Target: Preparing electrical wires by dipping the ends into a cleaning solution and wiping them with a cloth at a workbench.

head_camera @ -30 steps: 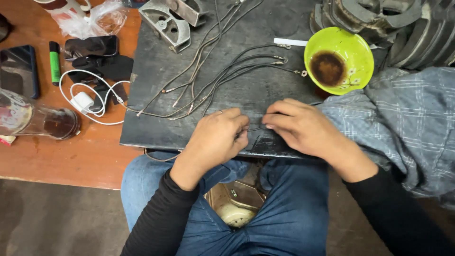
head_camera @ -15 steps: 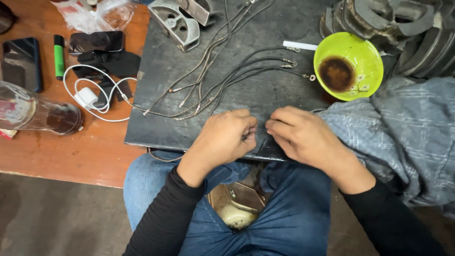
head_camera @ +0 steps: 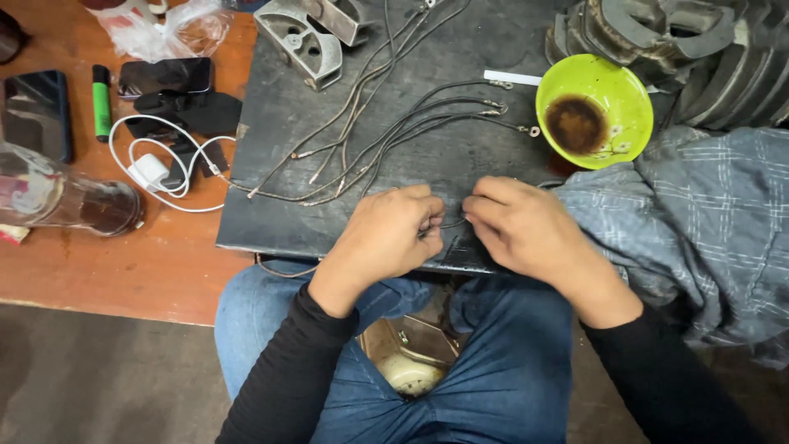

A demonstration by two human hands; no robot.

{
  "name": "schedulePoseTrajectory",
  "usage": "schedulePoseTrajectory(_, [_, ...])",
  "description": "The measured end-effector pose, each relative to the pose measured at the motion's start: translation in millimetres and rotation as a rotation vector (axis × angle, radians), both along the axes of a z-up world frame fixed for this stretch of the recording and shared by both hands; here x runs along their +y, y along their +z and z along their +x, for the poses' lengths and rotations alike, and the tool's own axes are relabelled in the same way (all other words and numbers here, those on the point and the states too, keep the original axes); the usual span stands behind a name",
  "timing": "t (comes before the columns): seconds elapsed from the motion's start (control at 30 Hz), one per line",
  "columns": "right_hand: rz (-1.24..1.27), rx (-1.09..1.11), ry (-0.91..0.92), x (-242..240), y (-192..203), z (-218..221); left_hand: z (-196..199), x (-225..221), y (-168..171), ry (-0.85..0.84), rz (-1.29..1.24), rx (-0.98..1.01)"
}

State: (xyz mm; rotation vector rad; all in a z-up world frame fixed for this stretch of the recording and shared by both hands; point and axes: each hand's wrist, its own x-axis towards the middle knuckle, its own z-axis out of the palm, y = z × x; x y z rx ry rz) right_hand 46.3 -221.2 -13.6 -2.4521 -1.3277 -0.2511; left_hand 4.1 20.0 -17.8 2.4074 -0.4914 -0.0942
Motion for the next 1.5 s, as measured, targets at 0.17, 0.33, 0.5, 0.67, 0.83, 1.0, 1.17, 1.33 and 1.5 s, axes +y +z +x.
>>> schedulePoseTrajectory(0.17, [-0.035, 0.034, -0.044, -14.4, 15.4, 3.4, -3.5, 1.1, 7.0, 0.006, -0.018, 0.023])
schedulePoseTrajectory(0.33, [-0.102, -0.011, -0.129, -19.2, 12.6, -1.5, -4.4, 1.7, 7.6, 0.001, -0.012, 0.029])
schedulePoseTrajectory(0.5, [-0.129, -0.077, -0.139, 9.5, 2.9, -10.8, -2.2, -1.1, 3.3, 0.018, 0.002, 0.029])
schedulePoseTrajectory(0.67, [-0.061, -0.013, -0.197, -16.4, 11.2, -11.1, -6.3, 0.6, 10.3, 0.013, -0.003, 0.043])
schedulePoseTrajectory(0.83, [-0.096, -0.102, -0.292, -4.7, -7.6, -20.0, -0.4, -1.7, 5.6, 0.015, 0.028, 0.025])
schedulePoseTrajectory(1.0, [0.088, -0.132, -0.352, 23.7, -13.4, -43.8, -3.2, 1.3, 11.6, 0.018, -0.026, 0.074])
schedulePoseTrajectory(1.17, [0.04, -0.21, -0.494, -17.2, -25.4, -39.8, -5.8, 0.3, 12.7, 0.01, -0.027, 0.081])
schedulePoseTrajectory(1.33, [0.125, -0.176, -0.521, 22.0, -15.9, -57.2, -1.7, -5.6, 6.7, 0.002, 0.024, 0.059])
schedulePoseTrajectory(1.5, [0.227, -0.136, -0.47, 21.1, -23.9, -59.9, -7.1, -17.2, -3.8, 0.062, 0.081, -0.141])
